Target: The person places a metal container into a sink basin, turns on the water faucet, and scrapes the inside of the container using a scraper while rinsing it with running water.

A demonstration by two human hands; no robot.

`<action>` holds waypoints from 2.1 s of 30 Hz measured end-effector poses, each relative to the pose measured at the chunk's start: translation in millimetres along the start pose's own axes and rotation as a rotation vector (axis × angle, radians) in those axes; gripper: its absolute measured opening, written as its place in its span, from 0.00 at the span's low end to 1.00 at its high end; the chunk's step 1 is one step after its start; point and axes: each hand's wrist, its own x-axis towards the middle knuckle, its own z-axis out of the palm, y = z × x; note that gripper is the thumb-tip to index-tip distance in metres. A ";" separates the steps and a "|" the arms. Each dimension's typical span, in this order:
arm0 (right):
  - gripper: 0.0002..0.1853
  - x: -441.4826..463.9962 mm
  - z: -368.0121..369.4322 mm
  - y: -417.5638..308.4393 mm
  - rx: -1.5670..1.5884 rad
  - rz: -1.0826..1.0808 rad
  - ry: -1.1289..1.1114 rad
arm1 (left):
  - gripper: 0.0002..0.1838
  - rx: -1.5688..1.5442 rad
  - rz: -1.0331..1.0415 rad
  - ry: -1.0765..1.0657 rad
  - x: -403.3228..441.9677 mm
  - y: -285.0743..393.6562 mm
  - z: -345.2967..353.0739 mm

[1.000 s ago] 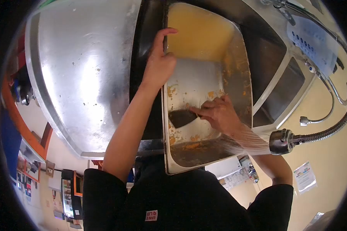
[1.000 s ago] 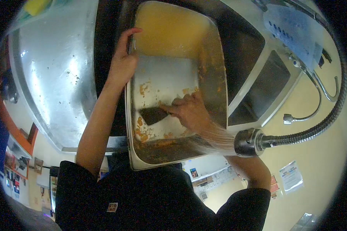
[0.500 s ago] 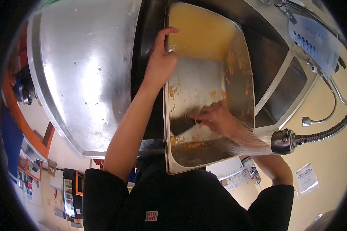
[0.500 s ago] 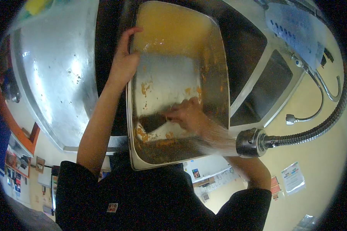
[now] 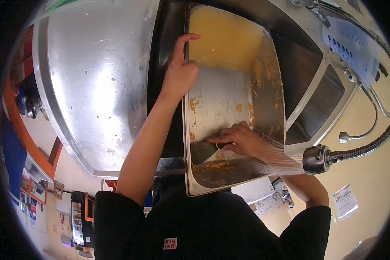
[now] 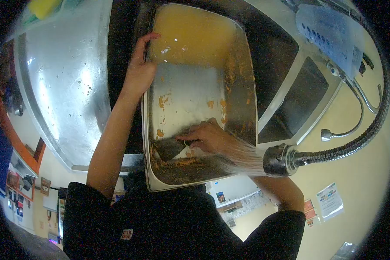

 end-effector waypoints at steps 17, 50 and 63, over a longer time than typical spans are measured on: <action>0.23 -5.1 -1.8 18.8 0.181 0.072 -0.138 | 0.34 0.059 0.064 0.037 2.3 -7.8 2.2; 0.21 -41.2 -37.2 27.2 -0.680 0.654 -0.073 | 0.33 -0.062 -0.047 0.022 -0.1 -0.7 1.7; 0.30 -76.8 1.8 -25.8 -0.603 0.512 0.081 | 0.34 -0.114 -0.088 0.028 1.9 3.9 2.5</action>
